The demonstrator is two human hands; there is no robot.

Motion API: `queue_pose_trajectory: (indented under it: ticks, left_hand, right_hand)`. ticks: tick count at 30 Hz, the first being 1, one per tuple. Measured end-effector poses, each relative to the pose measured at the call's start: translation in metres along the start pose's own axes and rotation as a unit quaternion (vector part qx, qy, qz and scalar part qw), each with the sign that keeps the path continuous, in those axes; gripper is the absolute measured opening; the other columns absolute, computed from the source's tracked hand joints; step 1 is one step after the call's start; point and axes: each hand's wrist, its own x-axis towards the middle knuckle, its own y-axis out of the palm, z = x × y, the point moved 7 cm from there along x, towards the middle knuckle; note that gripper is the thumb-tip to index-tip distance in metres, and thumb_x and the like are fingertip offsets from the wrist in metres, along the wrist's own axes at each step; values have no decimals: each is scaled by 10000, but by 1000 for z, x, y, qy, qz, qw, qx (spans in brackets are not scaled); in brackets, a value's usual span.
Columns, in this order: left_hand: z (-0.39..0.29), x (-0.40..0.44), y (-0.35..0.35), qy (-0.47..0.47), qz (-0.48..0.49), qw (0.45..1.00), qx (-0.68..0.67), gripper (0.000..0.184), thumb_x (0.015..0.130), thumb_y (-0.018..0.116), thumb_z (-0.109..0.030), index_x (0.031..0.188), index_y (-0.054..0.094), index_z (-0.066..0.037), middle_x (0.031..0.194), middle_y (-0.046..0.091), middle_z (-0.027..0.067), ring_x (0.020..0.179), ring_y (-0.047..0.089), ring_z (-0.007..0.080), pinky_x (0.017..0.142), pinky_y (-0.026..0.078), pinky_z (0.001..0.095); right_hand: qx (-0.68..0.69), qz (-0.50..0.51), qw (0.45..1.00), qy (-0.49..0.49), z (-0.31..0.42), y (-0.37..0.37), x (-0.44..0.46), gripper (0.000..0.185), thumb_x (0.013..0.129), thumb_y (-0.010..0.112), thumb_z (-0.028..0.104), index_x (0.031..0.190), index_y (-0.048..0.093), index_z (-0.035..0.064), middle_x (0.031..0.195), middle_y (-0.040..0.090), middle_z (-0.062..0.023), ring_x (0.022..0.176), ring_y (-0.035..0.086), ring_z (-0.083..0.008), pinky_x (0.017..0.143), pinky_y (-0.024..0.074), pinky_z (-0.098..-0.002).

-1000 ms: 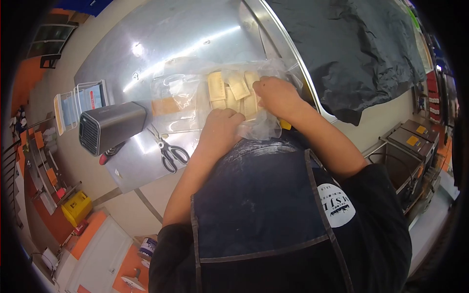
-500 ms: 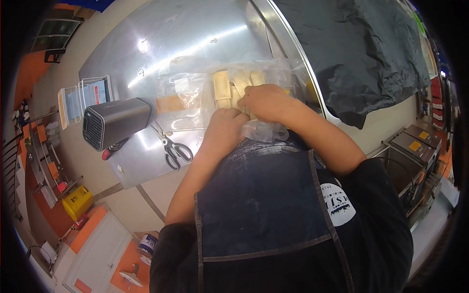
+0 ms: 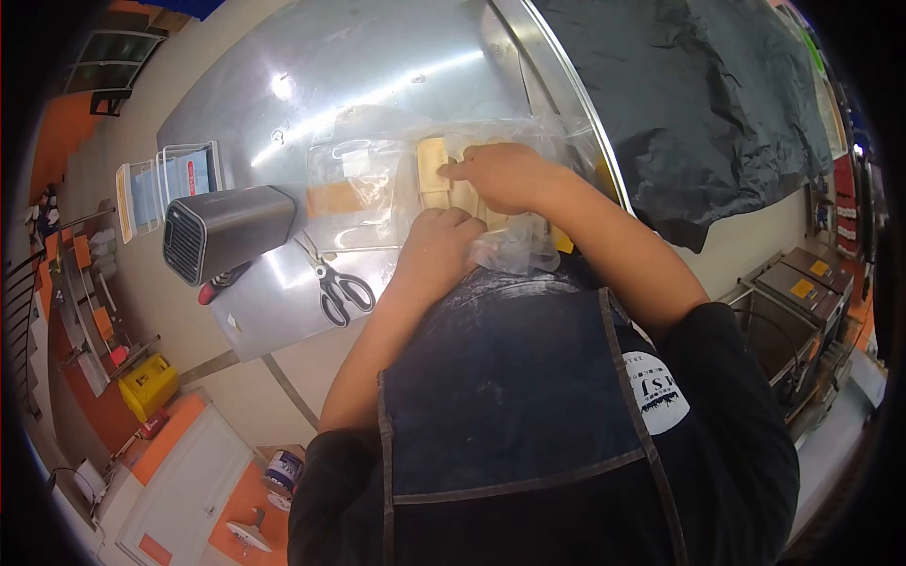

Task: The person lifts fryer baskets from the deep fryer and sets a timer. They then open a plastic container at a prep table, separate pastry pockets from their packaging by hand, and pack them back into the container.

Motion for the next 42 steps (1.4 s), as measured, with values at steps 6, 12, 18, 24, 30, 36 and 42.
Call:
queue_pose_trajectory:
  ticks: [6, 12, 18, 24, 30, 36, 42]
  left_hand:
    - [1, 1, 0, -2, -3, 1000, -3, 293, 749, 768, -165, 1025, 685, -112, 1011, 645, 78, 970, 605, 316, 895, 470, 429]
    - [0, 4, -4, -1, -20, 1000, -14, 250, 811, 760, -214, 1018, 701, -89, 1177, 646, 123, 1149, 581, 345, 997, 445, 444]
    - [7, 2, 3, 0, -19, 1000, 7, 258, 856, 746, -270, 1021, 703, -77, 1350, 584, 162, 1312, 492, 398, 1085, 395, 487]
    - [5, 3, 2, 2, -10, 1000, 12, 262, 863, 743, -279, 1023, 700, -75, 1352, 589, 170, 1316, 492, 401, 1082, 394, 489]
    - [8, 3, 5, 5, -9, 1000, 14, 273, 861, 743, -290, 1030, 700, -81, 1353, 592, 167, 1313, 498, 393, 1082, 391, 491]
    - [8, 5, 5, -2, -1, 1000, 2, 281, 864, 736, -300, 1041, 703, -83, 1353, 595, 166, 1313, 502, 384, 1086, 387, 489]
    - [8, 6, 5, -7, 0, 1000, -1, 288, 863, 738, -299, 1046, 703, -79, 1349, 599, 171, 1306, 508, 383, 1088, 384, 486]
  right_hand:
    - [-1, -17, 997, 71, -21, -2, -20, 578, 862, 521, -30, 1400, 586, 169, 1235, 632, -148, 1154, 623, -342, 940, 515, -428]
    - [6, -52, 995, 85, -27, -4, -30, 498, 870, 548, 10, 1351, 600, 128, 1227, 627, -148, 1142, 622, -347, 943, 515, -429]
    - [31, -73, 983, 167, -36, -6, -50, 431, 883, 611, 80, 1312, 576, 75, 1305, 578, -148, 1149, 614, -337, 957, 516, -432]
    - [-5, -77, 987, 142, -34, 11, -46, 515, 834, 743, 173, 1312, 578, 71, 1334, 575, -88, 1156, 601, -328, 961, 526, -423]
    - [-26, -71, 987, 144, -37, 20, -41, 552, 808, 787, 214, 1310, 589, 94, 1334, 599, -56, 1161, 595, -315, 945, 537, -414]
    - [-20, -48, 988, 148, -39, 19, -39, 536, 813, 786, 223, 1298, 594, 103, 1330, 608, -47, 1158, 599, -323, 938, 539, -428]
    - [-27, -83, 987, 136, -40, 19, -39, 407, 811, 794, 218, 1160, 645, 70, 1214, 633, -85, 1132, 619, -304, 891, 563, -419]
